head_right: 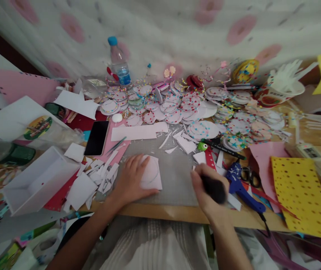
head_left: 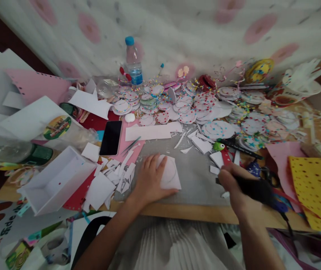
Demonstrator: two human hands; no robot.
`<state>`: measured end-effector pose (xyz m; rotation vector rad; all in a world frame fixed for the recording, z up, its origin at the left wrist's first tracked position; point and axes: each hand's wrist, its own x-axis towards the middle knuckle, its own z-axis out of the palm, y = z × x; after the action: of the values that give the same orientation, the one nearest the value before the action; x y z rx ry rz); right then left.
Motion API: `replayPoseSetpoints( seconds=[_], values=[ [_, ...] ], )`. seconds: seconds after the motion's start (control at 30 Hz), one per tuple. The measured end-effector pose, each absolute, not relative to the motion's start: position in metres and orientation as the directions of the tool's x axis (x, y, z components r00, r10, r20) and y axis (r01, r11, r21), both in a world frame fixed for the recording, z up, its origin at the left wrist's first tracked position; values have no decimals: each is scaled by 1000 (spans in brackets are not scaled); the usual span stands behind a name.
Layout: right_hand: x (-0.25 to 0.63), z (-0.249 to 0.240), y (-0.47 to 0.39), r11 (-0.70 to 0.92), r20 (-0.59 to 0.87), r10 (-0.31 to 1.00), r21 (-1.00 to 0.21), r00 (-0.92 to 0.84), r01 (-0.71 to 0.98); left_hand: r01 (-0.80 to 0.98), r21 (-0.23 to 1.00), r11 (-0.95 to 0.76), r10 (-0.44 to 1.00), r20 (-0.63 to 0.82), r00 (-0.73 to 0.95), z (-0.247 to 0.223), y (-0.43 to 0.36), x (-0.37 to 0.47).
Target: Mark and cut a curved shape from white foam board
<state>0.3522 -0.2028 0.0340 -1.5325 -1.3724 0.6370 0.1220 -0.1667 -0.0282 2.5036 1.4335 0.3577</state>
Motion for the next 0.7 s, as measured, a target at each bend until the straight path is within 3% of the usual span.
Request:
replayPoseSetpoints(
  seconds=[0.07,0.13,0.27,0.4,0.47,0.6,0.7],
  values=[
    [351,24,-192,-36,120,972,-772,202,634,792,351,-500,864,141,483,-19,-172,111],
    [342,12,-182,-26,96,987,-704,132,710,778,373,-506,862,194,468,-9,-180,100],
    [320,-9,-165,163,188,981,-677,-46,718,765,398,-506,863,248,441,7,-198,85],
    [312,-8,-164,216,274,961,-665,-36,715,754,423,-503,864,237,444,16,-209,78],
    [311,2,-171,221,258,965,-724,-40,654,726,441,-528,849,234,474,21,-211,77],
    [304,20,-192,78,13,982,-936,-189,342,664,446,-600,794,228,564,29,-210,84],
    [297,25,-200,16,-32,973,-979,-230,203,623,448,-641,756,231,613,32,-211,90]
  ],
)
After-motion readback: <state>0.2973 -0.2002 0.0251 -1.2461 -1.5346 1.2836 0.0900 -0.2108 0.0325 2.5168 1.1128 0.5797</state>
